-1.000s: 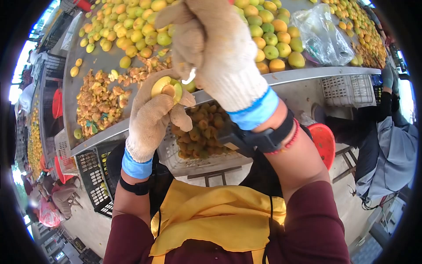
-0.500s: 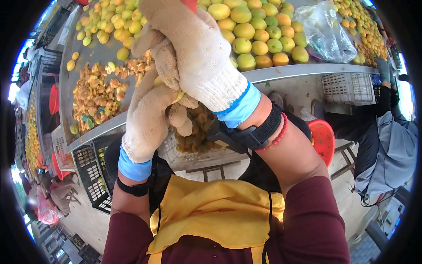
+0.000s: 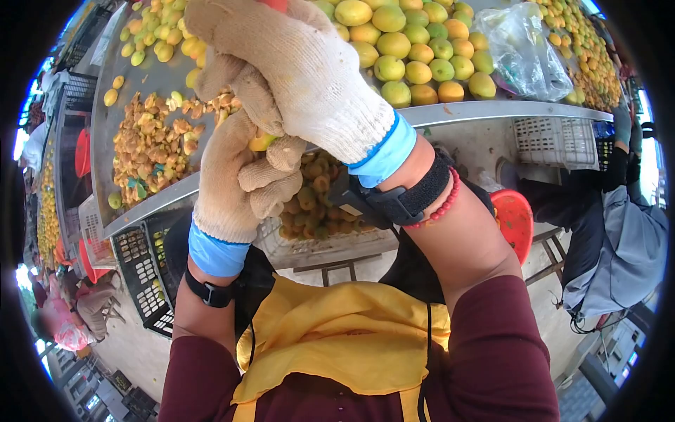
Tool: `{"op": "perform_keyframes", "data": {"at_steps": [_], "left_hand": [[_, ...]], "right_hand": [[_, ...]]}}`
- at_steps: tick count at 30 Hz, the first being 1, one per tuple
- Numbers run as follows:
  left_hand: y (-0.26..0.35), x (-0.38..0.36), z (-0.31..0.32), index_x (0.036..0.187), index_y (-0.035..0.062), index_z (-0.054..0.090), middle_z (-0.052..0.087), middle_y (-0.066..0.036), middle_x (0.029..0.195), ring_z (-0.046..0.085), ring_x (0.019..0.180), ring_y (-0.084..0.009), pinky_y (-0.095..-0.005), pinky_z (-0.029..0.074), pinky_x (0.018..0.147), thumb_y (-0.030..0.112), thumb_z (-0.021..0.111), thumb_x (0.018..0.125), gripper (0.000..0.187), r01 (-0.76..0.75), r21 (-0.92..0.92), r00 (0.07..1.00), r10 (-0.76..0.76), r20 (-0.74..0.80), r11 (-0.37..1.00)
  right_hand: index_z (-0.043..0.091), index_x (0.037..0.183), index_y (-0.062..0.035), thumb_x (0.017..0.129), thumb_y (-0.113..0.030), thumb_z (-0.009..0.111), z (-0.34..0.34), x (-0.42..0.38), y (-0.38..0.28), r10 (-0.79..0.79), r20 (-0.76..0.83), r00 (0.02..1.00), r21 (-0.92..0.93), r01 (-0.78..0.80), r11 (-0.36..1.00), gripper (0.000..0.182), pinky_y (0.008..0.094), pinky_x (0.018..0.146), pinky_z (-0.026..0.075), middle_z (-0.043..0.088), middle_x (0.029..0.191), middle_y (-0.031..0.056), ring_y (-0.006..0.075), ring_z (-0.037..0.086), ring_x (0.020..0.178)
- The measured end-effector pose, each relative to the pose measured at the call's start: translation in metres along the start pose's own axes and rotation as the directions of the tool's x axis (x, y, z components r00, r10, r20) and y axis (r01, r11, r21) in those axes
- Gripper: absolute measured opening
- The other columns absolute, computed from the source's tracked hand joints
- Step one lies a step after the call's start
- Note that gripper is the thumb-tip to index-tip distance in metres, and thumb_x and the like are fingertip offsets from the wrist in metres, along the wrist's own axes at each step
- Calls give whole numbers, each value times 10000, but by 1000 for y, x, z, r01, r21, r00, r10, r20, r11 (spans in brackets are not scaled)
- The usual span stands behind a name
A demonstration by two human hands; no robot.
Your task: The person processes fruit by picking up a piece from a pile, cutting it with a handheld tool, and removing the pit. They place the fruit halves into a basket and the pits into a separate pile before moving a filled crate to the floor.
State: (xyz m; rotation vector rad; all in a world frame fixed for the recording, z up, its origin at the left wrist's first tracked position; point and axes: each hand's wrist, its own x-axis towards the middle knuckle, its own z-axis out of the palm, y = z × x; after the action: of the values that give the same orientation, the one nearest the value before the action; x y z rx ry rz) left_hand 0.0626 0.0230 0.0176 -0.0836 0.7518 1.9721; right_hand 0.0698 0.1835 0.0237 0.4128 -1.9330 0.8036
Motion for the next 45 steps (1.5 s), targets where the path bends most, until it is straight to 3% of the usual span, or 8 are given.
{"op": "perform_keyframes", "data": {"at_steps": [4,6,9,15,29,34,38,45], "left_hand": [[9,5,-12,1108,86,611,624,-88,757,324,365,-52,-227,271,320,394,400,1104,373,134,-169,985,-112,131,977],[-3,7,-12,1109,84,611,624,-98,762,323,367,-53,-226,265,319,398,401,1106,378,119,-204,992,-109,59,972],[-4,13,-24,1109,84,610,627,-109,770,391,409,-61,-218,274,323,409,409,1106,382,148,-318,986,-117,117,936],[19,29,-28,1152,7,592,656,-108,816,555,550,-145,-337,542,529,208,523,1063,230,-261,4,949,257,-182,965],[60,2,-38,1231,23,658,650,-90,1078,675,785,-169,-292,540,639,306,567,1052,347,-319,818,646,741,-181,479],[60,-36,-36,1253,32,662,681,-138,1215,658,1057,-183,-287,558,821,124,647,996,274,-264,958,771,573,280,-113],[119,-5,-60,1239,-22,682,682,-92,944,599,806,-132,-292,536,773,324,675,937,460,-44,973,551,818,-167,228],[168,64,-116,1329,5,646,709,-261,1222,677,1094,-442,-430,511,992,504,589,915,651,532,743,752,630,-194,-406]], "right_hand": [[458,1481,-20,1071,-50,496,5,-4,0,234,255,938,495,-334,802,413,257,769,538,635,1238,110,157,645,1002],[594,1264,-38,1112,-175,485,10,5,-10,603,588,539,777,-584,-235,231,243,613,496,663,955,55,126,619,747],[602,948,-88,1133,-333,461,25,13,5,232,632,739,711,-435,-552,338,258,484,401,514,653,-15,111,465,527],[534,798,-155,1118,-490,446,35,29,32,756,573,317,819,-252,-516,471,290,429,325,393,572,-86,94,334,467],[692,1081,29,1105,-394,508,-9,3,55,729,514,452,792,-576,-201,462,245,461,296,405,619,-86,43,322,494],[688,1022,-57,1060,-432,554,-31,18,16,775,543,323,518,-856,-6,400,240,419,333,536,701,-44,52,387,485],[670,1012,-79,1007,-430,640,-33,7,16,817,500,287,387,-918,85,352,249,448,391,605,746,5,75,457,504],[653,1072,-35,1053,-434,597,-38,1,19,738,588,332,440,-896,53,404,248,469,433,582,711,16,86,514,516]]}}
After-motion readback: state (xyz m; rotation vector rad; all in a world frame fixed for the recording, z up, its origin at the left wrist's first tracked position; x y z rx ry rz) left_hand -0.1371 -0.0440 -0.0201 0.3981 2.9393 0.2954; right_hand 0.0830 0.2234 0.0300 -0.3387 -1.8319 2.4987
